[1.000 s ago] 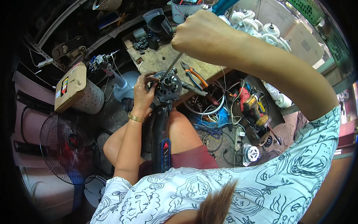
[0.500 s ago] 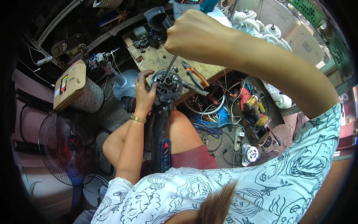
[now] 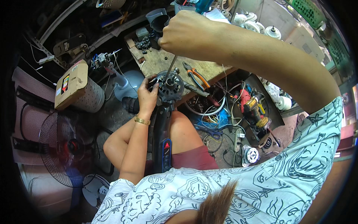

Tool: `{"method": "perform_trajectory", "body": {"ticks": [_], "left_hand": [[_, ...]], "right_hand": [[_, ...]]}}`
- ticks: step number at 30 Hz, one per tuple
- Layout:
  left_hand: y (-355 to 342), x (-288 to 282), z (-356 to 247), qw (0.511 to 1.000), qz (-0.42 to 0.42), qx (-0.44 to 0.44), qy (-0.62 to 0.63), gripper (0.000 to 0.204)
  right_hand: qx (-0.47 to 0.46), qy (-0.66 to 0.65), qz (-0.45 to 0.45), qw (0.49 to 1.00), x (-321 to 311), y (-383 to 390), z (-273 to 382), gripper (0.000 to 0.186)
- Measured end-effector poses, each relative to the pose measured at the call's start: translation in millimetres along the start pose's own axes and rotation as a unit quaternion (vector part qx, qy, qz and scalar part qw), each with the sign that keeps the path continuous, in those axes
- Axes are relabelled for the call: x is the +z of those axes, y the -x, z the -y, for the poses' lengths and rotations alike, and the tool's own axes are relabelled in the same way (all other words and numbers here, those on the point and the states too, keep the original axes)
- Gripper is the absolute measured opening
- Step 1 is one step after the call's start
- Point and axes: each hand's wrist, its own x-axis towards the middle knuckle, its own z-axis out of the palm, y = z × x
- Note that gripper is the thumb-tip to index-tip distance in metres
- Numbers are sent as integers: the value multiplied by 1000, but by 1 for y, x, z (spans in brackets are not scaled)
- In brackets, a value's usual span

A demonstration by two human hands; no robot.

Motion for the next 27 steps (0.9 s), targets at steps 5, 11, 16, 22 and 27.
{"method": "perform_trajectory", "body": {"ticks": [5, 11, 16, 22, 27], "left_hand": [[1, -1, -7, 1000, -2, -18, 12, 30], [-1, -1, 4, 999, -17, 39, 4, 25], [-4, -5, 2, 999, 11, 42, -3, 18], [-6, -9, -1, 993, 32, 90, -72, 14], [-7, -9, -4, 995, 38, 85, -40, 17]], "right_hand": [[-23, -4, -23, 999, 2, -3, 0, 8], [-31, 33, -29, 999, 4, 0, 2, 2], [-24, 23, -43, 999, 10, 0, 4, 4], [-23, 22, -33, 999, 7, -6, 5, 5], [-27, 47, -40, 998, 3, -4, 3, 4]]}}
